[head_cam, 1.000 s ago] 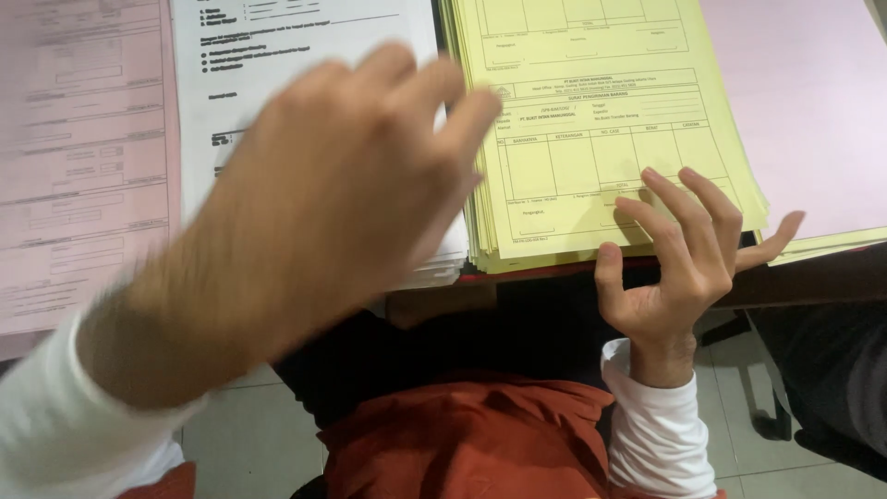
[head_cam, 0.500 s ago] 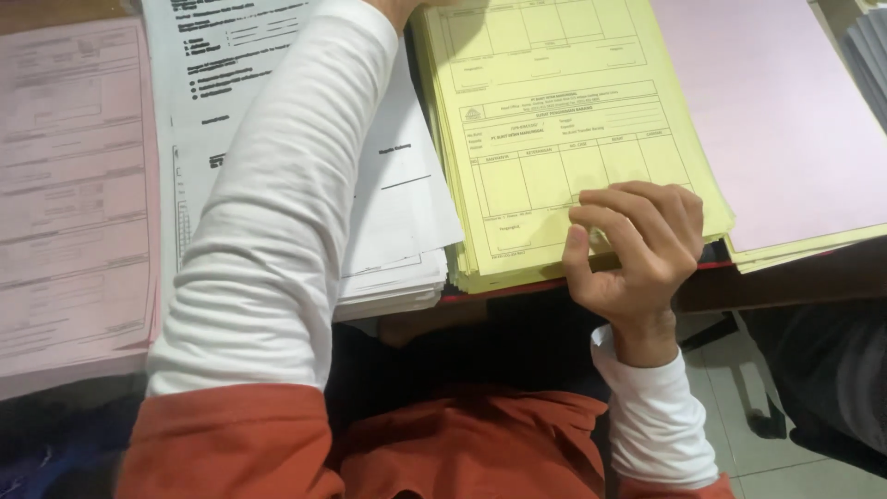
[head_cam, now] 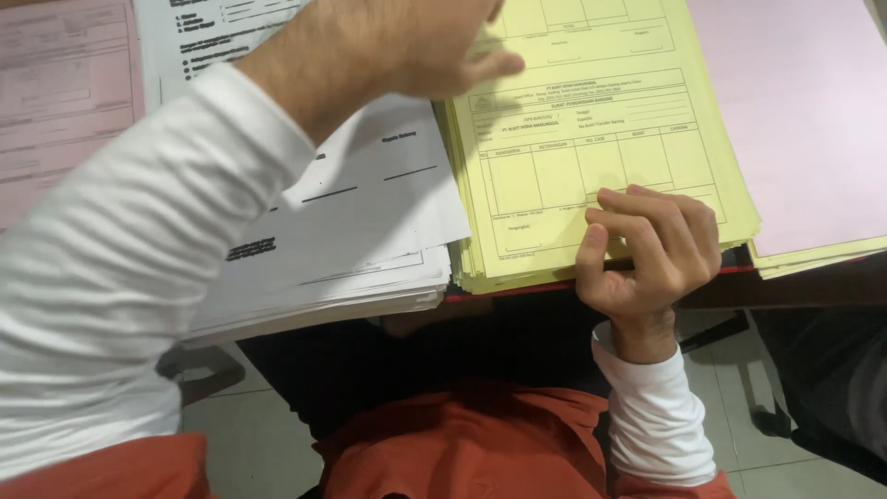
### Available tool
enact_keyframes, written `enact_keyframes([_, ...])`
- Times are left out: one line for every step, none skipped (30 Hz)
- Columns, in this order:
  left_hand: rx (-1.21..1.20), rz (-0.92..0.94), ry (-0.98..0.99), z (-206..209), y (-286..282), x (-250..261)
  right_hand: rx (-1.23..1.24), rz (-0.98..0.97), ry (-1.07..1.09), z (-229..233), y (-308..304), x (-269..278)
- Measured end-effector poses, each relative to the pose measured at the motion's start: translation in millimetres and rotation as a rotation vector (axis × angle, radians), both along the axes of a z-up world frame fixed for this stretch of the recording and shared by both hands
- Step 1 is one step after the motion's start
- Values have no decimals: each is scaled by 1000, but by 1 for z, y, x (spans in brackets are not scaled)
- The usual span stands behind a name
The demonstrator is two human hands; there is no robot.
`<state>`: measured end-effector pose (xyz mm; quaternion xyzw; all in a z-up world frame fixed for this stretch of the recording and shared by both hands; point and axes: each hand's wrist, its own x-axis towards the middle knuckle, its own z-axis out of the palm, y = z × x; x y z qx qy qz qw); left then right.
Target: Sort and review stacks of colored paper forms on a desk
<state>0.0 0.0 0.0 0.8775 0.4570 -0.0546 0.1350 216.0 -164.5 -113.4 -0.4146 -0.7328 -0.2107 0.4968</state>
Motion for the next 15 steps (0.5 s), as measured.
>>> enact_keyframes([-3,8,2,0,-9,-5,-3,8,2,1,-1,0])
enact_keyframes([40,-153,15,2,-19,-10,12,1,-10,1,-1,0])
enact_keyframes([83,-314,28,4,-28,-15,27,-6,-21,2,-2,-1])
enact_keyframes([80,-308,29,2,-36,-21,24,-1,-20,2,-3,-2])
enact_keyframes([117,-389,48,1,-44,-26,37,-18,-28,2,-3,-2])
enact_keyframes([160,-471,70,1,-50,-31,55,-36,-36,2,-2,-2])
enact_keyframes([162,-466,72,-2,-57,-34,58,-32,-34,2,-3,-2])
enact_keyframes([162,-491,76,-5,-63,-37,54,-25,-33,2,-3,-2])
enact_keyframes([161,-515,81,-7,-69,-40,49,-19,-32,2,-3,-2])
enact_keyframes([165,-514,83,-10,-74,-44,53,-18,-31,2,-3,-2])
enact_keyframes([213,-542,61,-14,-79,-48,50,-20,-24,1,-3,-3])
enact_keyframes([262,-570,37,-17,-84,-51,46,-23,-20,1,-4,-3])
enact_keyframes([265,-570,37,-19,-87,-55,49,-23,-20,0,-3,-3])
enact_keyframes([339,-566,-23,-20,-91,-59,60,-19,-16,0,-3,-3])
enact_keyframes([413,-560,-84,-22,-94,-62,72,-16,-13,-1,-2,-3])
